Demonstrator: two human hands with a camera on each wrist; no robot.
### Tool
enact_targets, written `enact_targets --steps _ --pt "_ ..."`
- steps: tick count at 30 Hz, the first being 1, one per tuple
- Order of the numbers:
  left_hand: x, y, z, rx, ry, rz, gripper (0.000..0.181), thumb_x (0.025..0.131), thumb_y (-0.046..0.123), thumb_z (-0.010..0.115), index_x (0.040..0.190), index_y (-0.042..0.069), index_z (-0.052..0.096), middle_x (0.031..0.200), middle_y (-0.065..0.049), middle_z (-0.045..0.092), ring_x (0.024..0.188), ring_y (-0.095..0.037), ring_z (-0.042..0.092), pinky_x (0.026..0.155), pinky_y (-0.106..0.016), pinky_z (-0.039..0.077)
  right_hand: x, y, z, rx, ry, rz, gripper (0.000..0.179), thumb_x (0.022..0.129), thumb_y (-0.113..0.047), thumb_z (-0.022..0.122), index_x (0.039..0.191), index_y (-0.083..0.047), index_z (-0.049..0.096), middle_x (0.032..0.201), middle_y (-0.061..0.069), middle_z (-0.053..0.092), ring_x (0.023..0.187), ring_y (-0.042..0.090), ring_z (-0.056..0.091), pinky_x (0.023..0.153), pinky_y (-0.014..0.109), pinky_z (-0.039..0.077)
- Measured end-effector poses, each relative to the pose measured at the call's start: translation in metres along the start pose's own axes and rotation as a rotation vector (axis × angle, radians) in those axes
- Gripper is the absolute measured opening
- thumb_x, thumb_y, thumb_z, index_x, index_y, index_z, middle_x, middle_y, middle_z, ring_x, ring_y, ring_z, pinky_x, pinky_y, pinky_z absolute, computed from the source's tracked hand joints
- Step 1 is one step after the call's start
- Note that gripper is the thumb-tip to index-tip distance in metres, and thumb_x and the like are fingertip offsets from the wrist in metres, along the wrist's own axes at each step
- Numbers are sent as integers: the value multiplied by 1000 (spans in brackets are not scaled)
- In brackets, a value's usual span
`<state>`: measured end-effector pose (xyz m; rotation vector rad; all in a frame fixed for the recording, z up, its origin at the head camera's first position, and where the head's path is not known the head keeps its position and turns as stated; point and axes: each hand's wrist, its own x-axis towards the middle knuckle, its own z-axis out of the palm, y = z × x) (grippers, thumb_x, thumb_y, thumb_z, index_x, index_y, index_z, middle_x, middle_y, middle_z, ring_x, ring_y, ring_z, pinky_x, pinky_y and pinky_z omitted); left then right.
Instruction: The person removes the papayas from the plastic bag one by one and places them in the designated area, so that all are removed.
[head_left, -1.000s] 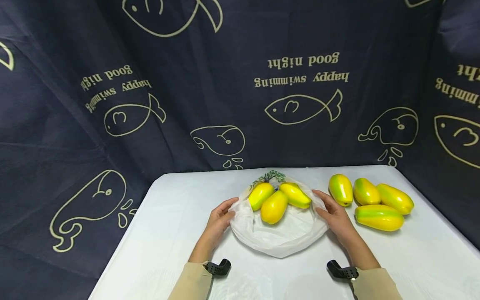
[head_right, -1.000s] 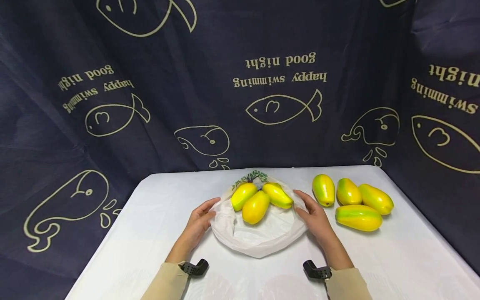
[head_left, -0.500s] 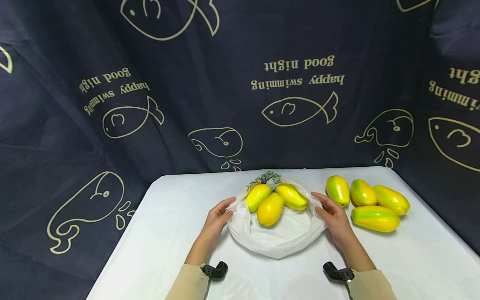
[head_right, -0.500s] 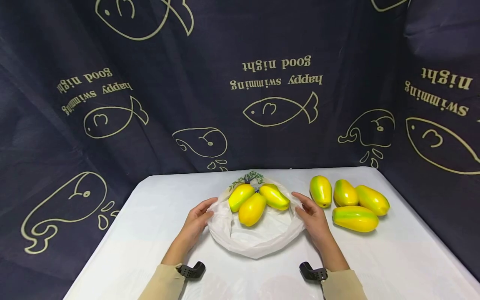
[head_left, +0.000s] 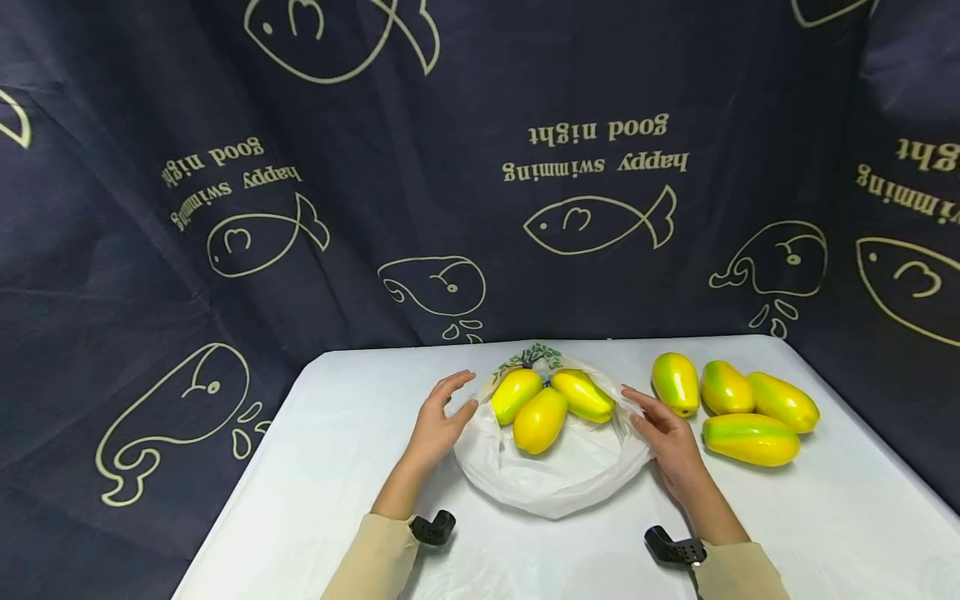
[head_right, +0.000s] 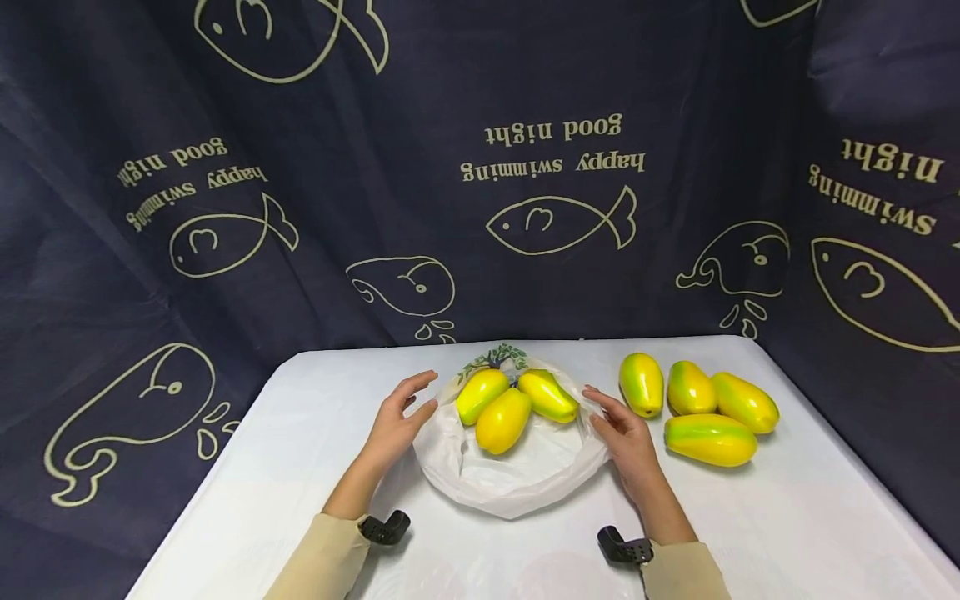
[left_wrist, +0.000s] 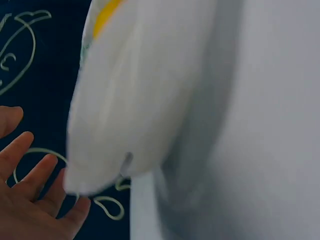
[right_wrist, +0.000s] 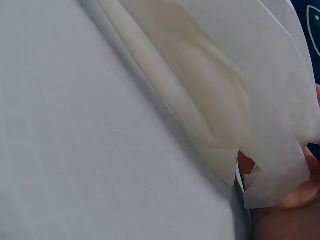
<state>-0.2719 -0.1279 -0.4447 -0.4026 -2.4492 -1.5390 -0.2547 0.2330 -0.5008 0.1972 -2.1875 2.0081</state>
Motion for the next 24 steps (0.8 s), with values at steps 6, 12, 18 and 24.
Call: enact_targets --steps 6,12,18,24 --pt "2 21 11 12 -31 54 44 95 14 64 138 14 58 148 -3 53 144 -28 43 121 -52 31 -2 3 0 26 -14 -23 46 101 -24 59 142 -4 53 148 -18 51 131 -17 39 103 0 34" --pt "4 28 27 8 -111 96 45 96 13 64 140 11 56 146 -6 54 139 -29 48 116 -52 38 -2 2 1 4 -10 -24 45 101 -23 59 142 -5 54 154 -10 48 134 -15 37 107 2 31" --pt "1 27 41 -14 -224 84 46 96 13 64 141 10 55 146 -6 54 134 -30 53 110 -49 46 -4 1 2 -16 -4 16 48 101 -23 60 145 -8 51 157 -7 45 137 -14 34 110 2 28" --pt "1 26 51 10 -272 83 47 96 18 65 141 9 54 144 -8 55 133 -30 52 106 -48 50 -1 0 3 -36 5 0 47 100 -23 60 144 -9 52 157 -4 45 136 -15 34 106 -1 28"
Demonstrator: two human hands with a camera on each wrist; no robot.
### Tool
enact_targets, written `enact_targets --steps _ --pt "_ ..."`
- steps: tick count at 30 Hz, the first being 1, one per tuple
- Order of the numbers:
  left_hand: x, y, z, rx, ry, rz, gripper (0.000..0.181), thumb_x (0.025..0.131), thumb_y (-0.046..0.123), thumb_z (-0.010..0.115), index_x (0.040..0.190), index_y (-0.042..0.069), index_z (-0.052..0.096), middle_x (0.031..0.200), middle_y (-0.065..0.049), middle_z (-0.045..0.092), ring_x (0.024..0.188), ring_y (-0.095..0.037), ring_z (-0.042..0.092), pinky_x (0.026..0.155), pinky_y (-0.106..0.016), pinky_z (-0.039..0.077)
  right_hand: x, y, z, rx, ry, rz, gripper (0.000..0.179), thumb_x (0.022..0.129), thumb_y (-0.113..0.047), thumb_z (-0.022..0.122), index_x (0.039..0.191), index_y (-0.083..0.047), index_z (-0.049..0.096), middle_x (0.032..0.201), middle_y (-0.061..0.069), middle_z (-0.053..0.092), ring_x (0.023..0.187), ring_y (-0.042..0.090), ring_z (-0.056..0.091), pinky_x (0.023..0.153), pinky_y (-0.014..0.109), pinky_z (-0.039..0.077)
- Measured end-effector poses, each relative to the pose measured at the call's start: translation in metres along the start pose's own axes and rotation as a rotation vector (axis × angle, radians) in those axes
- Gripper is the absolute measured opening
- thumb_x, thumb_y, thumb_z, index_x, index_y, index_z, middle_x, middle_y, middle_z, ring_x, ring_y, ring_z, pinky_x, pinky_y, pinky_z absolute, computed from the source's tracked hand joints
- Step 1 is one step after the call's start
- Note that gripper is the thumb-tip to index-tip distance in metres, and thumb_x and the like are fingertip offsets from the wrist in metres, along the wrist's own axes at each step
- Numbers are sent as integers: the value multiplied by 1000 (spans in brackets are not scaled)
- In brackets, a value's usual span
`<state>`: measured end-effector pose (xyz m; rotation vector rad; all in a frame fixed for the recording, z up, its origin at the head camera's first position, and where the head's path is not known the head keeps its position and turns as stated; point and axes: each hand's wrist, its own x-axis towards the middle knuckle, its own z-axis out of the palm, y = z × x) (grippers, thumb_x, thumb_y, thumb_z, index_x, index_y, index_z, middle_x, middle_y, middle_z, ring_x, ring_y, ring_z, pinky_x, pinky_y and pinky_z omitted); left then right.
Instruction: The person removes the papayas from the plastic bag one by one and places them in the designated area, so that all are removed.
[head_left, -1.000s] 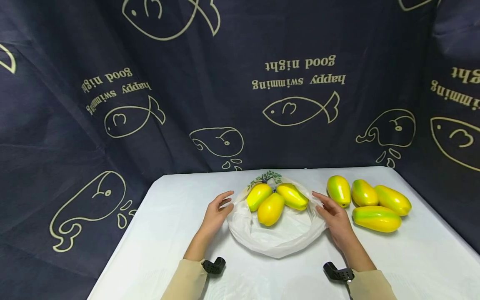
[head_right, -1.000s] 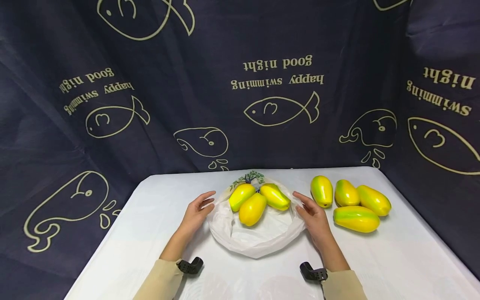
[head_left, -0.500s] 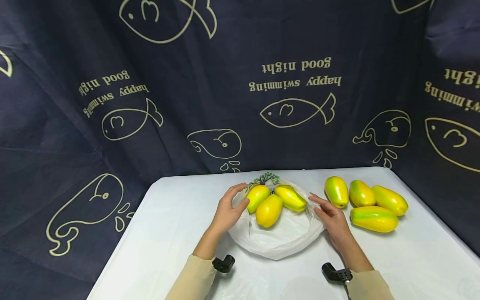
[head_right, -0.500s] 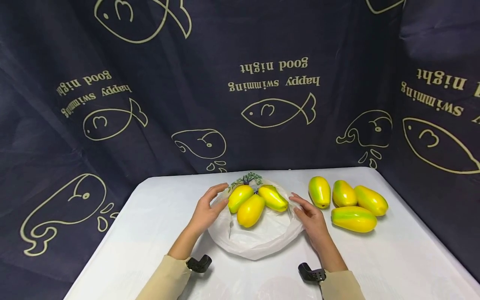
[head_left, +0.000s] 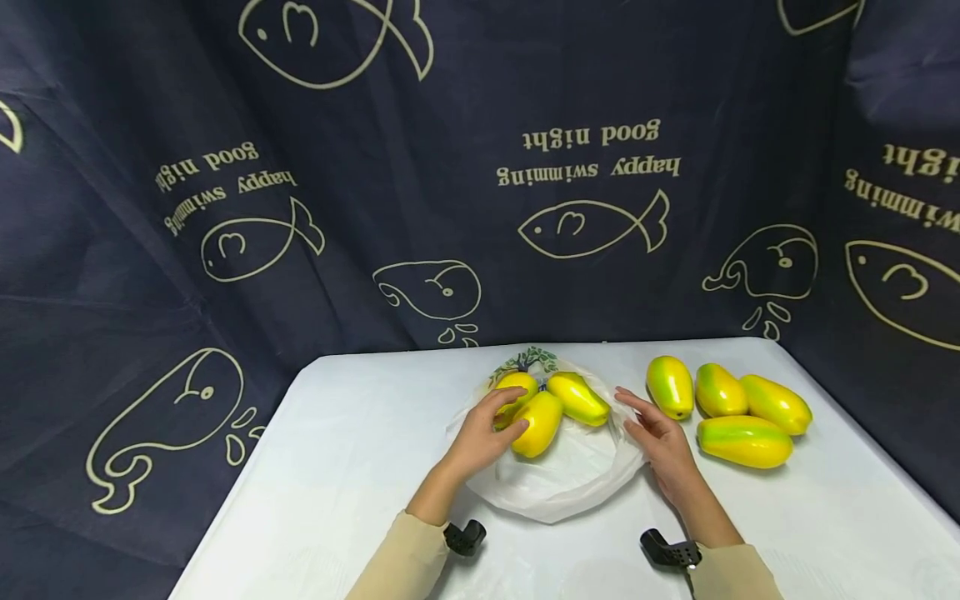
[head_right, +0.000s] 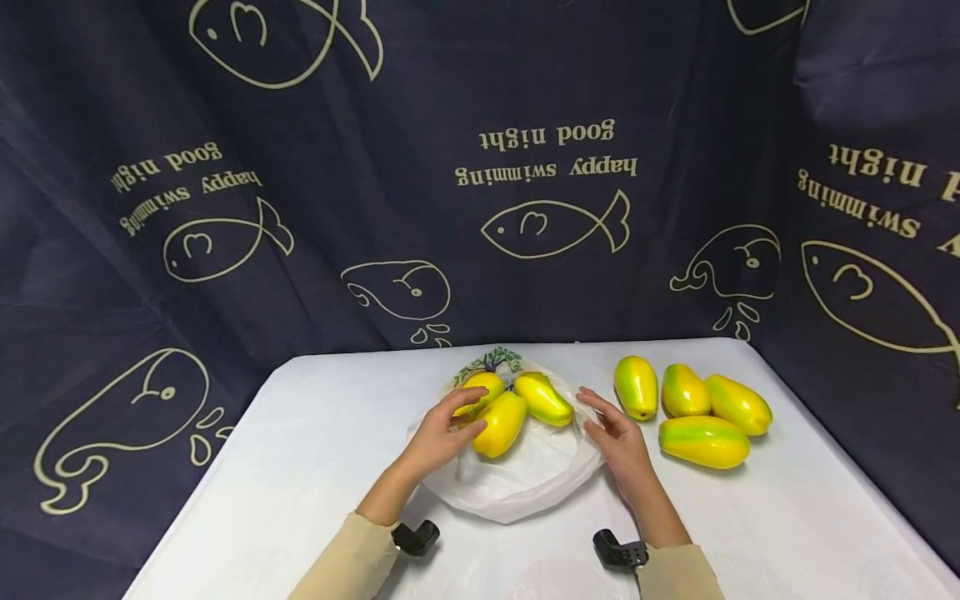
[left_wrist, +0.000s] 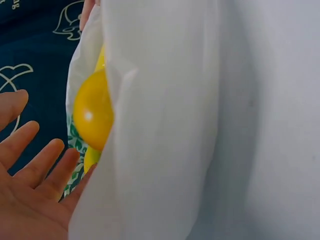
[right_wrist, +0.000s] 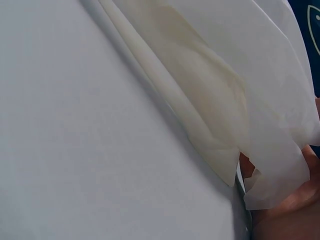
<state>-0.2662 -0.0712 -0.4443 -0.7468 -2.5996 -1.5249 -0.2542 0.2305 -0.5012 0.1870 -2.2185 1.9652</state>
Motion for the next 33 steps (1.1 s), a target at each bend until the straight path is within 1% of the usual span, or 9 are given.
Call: enact_targets --steps 6,13,18,20,23,29,33 --pt "1 -4 6 36 -19 -2 50 95 20 68 141 8 55 144 -9 56 132 -28 54 107 -44 49 0 0 0 -9 3 2 46 101 -21 59 144 -9 53 157 -3 45 136 -15 34 105 -2 28" --pt "3 -5 13 92 -13 -45 54 93 26 71 142 11 54 145 -7 56 136 -25 51 114 -44 43 -2 -1 1 -7 -5 9 46 101 -19 59 145 -9 52 156 -5 46 136 -14 34 106 -1 28" --pt "5 -7 18 153 -14 -49 58 89 27 75 141 12 55 142 -6 58 133 -24 53 113 -44 43 -3 -3 3 -5 -6 -13 45 101 -18 59 143 -6 52 156 2 46 136 -14 35 106 -1 27" --pt "5 -7 20 185 -22 -44 59 88 28 76 141 13 55 142 -5 59 132 -24 54 112 -44 44 -4 -4 3 0 -7 -18 44 101 -17 59 143 -5 53 156 4 46 135 -14 36 106 -1 28" --pt "5 -6 20 223 -37 -44 61 86 28 78 141 16 55 143 -3 58 133 -23 53 113 -43 43 -4 -4 3 4 -4 -18 44 100 -16 59 142 -3 53 156 4 46 133 -15 36 106 -1 28" --pt "4 -6 22 252 -73 -57 71 81 29 82 144 18 53 146 -2 55 135 -23 52 114 -44 42 -4 -4 4 -4 0 -11 44 100 -17 59 142 -3 53 157 8 44 135 -14 36 107 0 28" --pt "4 -7 23 267 -84 -48 72 79 27 84 144 17 53 145 -2 56 133 -23 53 113 -44 43 -4 -3 3 -7 -4 -3 44 100 -17 59 142 -4 53 157 8 43 136 -12 36 106 0 28"
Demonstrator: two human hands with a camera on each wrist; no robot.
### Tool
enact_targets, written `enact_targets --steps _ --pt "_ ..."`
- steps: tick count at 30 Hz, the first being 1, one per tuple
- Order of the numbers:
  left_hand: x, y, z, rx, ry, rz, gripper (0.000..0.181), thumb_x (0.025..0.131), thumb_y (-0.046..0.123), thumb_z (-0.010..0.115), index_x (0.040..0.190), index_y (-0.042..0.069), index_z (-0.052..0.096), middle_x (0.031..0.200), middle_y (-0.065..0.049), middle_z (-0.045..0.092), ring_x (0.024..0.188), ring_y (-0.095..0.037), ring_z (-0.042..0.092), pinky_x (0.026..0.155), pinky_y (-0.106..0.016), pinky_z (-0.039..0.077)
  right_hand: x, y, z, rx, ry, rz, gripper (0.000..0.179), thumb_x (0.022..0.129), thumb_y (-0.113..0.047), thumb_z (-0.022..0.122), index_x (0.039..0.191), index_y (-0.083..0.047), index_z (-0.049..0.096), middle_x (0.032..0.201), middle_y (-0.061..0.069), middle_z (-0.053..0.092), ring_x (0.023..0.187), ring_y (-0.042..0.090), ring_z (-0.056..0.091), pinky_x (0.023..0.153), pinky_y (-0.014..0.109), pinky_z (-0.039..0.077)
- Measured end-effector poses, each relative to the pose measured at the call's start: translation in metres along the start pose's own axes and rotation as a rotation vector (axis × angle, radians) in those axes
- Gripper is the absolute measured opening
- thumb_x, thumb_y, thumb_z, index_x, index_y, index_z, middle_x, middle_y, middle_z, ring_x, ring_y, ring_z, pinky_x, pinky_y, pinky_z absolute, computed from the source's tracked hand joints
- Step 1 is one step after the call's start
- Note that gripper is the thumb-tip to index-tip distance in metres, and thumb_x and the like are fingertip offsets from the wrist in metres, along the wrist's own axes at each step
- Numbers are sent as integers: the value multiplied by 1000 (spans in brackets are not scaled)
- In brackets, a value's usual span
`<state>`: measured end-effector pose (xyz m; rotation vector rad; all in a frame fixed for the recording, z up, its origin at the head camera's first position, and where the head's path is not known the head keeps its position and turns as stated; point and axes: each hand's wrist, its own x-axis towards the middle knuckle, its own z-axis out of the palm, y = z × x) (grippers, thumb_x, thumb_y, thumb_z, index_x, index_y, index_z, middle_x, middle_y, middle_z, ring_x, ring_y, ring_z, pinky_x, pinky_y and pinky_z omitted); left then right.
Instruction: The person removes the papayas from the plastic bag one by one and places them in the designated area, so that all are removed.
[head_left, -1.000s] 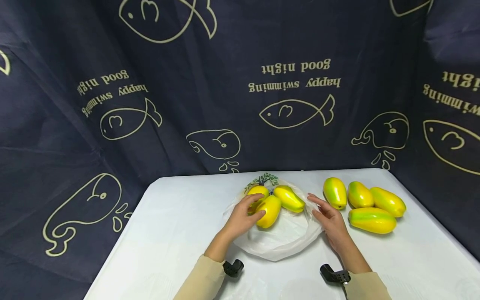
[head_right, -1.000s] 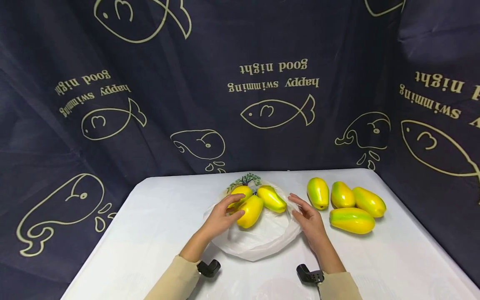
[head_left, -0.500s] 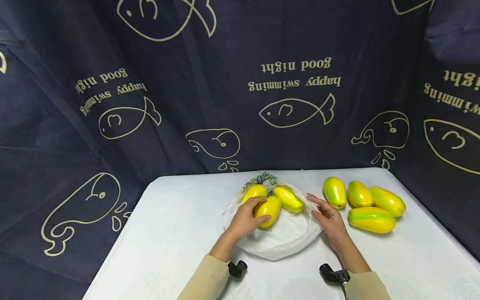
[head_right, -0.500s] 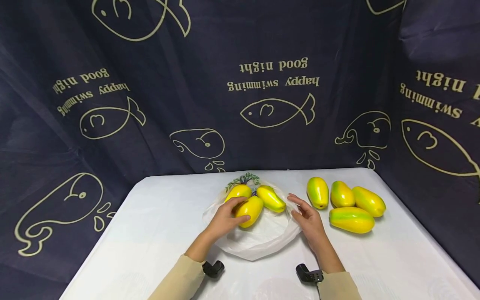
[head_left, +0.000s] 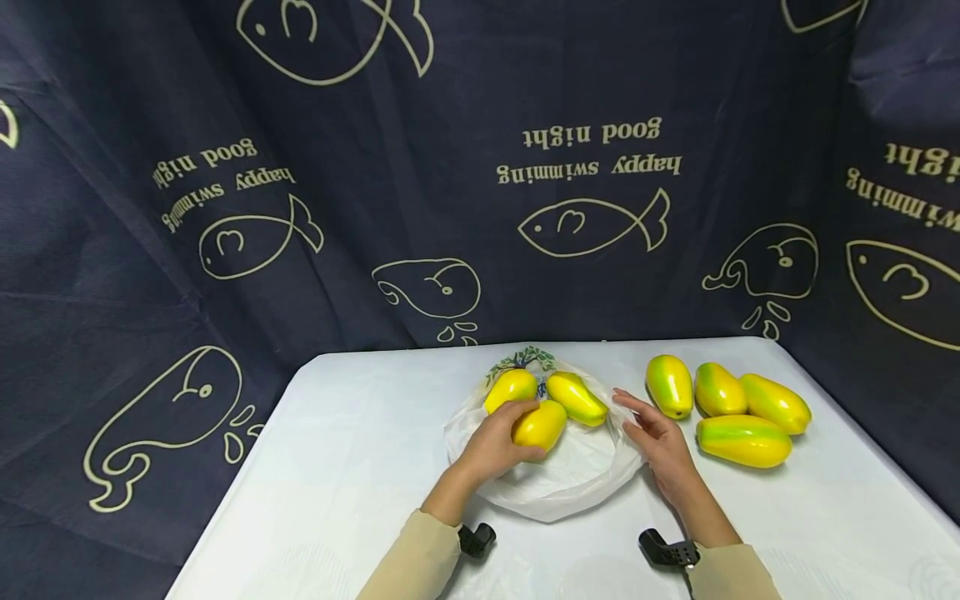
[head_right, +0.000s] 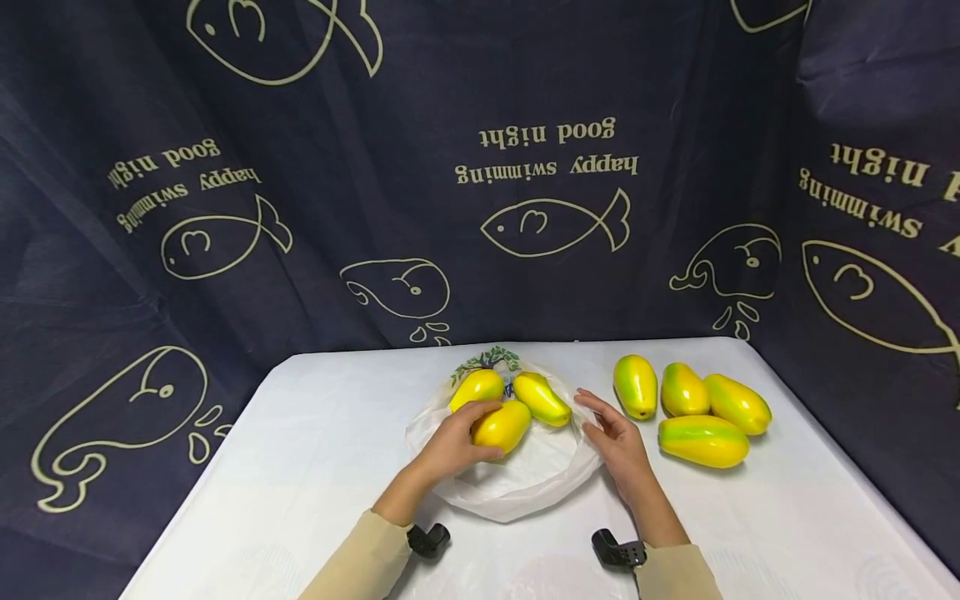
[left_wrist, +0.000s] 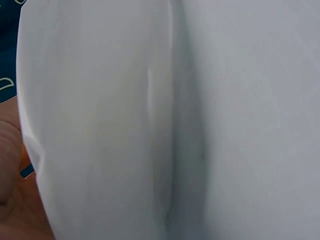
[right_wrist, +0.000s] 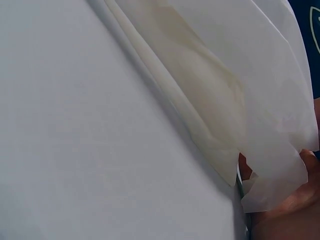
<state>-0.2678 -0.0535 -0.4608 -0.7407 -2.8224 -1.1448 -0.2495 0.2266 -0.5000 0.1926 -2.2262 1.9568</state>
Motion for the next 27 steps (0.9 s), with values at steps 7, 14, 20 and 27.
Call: enact_targets --steps 7,14,20,27 --pt "0 -1 1 9 11 20 68 80 22 83 141 15 55 143 -4 57 130 -23 55 111 -43 45 0 0 0 3 1 10 43 100 -16 59 141 -4 54 157 8 43 137 -10 36 107 0 29" --pt "-1 -1 0 -5 10 4 66 81 22 82 141 15 55 144 -4 57 129 -22 55 111 -43 45 1 -1 1 -11 5 24 43 100 -17 59 142 -6 54 158 8 43 137 -11 36 106 -1 28" --pt "-2 -2 -3 -50 22 -10 64 82 22 82 141 14 57 142 -4 59 127 -22 57 109 -42 47 0 1 1 -10 0 26 43 100 -16 59 141 -6 54 158 8 43 138 -10 36 105 -1 28" --pt "-2 -1 -10 -125 69 8 63 82 23 81 140 16 57 140 -3 60 122 -20 59 99 -37 52 0 0 1 -12 -4 16 42 100 -15 58 140 -4 55 157 9 43 136 -12 36 105 -2 27"
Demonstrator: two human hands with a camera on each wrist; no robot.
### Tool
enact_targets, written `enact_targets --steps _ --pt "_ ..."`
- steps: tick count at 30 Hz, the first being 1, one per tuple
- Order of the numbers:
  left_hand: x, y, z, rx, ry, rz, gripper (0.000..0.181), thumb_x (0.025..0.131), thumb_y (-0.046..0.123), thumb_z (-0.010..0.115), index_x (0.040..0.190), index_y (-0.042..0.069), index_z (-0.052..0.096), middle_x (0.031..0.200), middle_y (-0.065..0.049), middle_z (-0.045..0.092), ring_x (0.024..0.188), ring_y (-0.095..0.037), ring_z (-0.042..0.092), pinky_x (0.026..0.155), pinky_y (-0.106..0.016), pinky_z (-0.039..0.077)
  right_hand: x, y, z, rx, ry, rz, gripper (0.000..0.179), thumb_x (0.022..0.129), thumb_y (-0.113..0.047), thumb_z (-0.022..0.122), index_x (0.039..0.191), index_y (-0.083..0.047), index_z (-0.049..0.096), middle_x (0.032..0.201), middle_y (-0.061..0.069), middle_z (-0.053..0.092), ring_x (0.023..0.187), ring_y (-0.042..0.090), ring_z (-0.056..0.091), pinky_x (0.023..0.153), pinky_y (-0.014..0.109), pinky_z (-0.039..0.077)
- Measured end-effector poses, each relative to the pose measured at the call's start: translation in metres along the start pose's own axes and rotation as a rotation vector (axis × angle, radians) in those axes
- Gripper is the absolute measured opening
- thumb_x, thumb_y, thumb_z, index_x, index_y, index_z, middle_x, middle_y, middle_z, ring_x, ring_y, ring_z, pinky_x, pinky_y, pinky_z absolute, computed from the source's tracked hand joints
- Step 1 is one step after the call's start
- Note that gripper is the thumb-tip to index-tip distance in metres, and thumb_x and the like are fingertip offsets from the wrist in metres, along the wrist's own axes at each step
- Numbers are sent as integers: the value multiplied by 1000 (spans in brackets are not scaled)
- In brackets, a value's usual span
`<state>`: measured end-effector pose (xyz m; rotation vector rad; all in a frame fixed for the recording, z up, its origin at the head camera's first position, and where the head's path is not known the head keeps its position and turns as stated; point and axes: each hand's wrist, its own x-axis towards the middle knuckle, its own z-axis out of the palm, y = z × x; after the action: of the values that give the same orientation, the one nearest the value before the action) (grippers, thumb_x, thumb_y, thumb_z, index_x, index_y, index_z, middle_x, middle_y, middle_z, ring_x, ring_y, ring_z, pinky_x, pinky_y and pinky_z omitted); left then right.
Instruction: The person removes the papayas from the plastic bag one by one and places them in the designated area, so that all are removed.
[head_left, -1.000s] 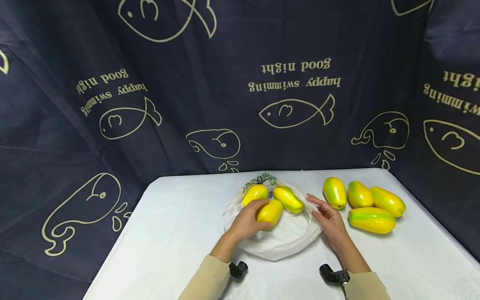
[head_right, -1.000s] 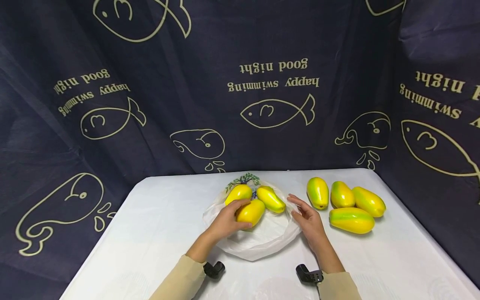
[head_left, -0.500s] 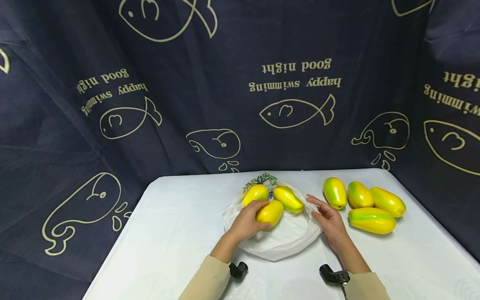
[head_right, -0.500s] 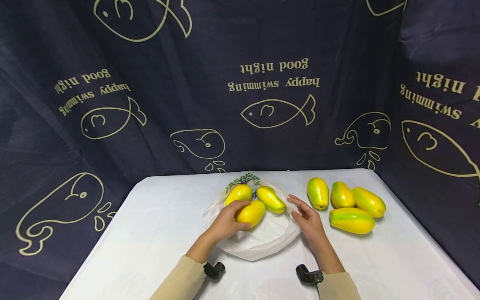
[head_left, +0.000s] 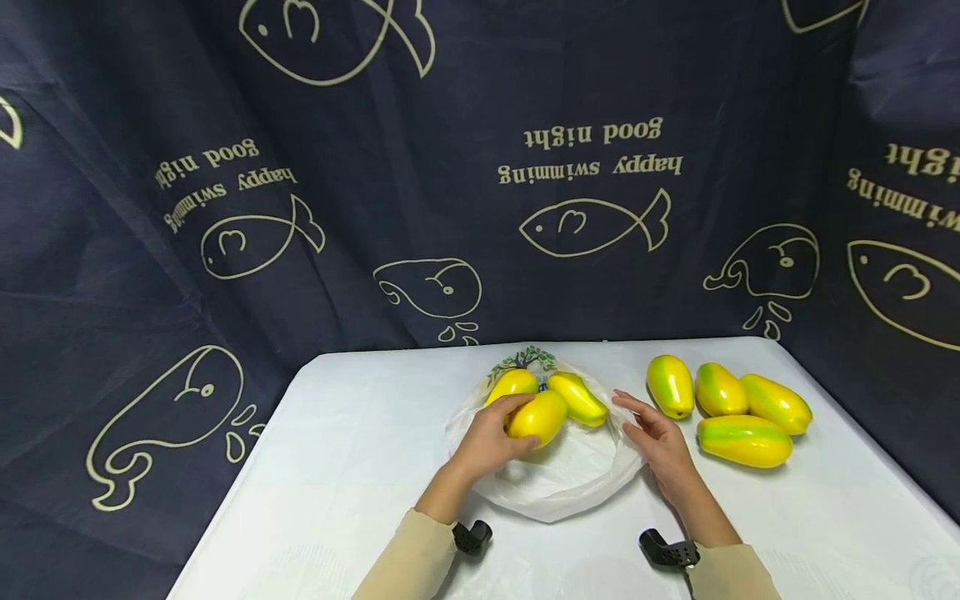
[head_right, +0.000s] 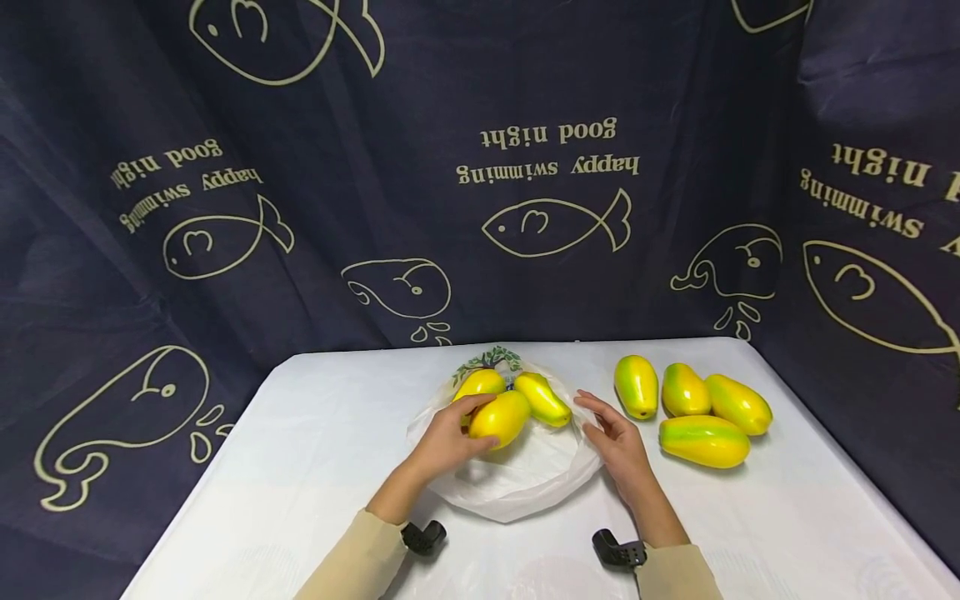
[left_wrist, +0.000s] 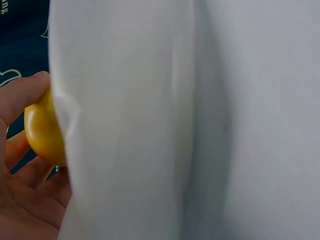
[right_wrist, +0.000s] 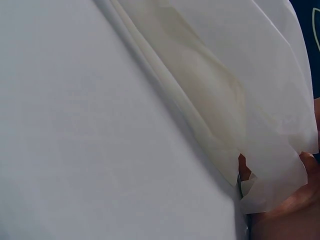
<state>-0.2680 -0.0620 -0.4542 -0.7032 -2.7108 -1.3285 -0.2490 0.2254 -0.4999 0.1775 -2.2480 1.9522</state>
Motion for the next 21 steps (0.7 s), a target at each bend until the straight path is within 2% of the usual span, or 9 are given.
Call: enact_targets --steps 4,16,21 --pt "0 1 -7 -54 35 13 63 82 23 81 140 14 57 139 -5 61 118 -21 59 93 -34 55 0 0 0 0 0 -13 41 100 -13 58 140 -3 55 157 10 44 133 -16 36 104 -2 28" --pt "-1 -4 -27 -171 145 -16 64 84 17 79 142 17 55 139 -6 58 125 -25 57 98 -44 55 0 1 -1 2 -4 -8 41 100 -13 59 139 -3 55 156 10 45 131 -17 37 103 -3 28" --pt "1 -7 -40 -210 203 -51 63 85 16 79 142 18 54 141 -5 57 126 -26 55 102 -48 53 1 2 0 -2 2 -9 41 100 -14 59 139 -3 55 156 11 45 130 -17 37 103 -3 28"
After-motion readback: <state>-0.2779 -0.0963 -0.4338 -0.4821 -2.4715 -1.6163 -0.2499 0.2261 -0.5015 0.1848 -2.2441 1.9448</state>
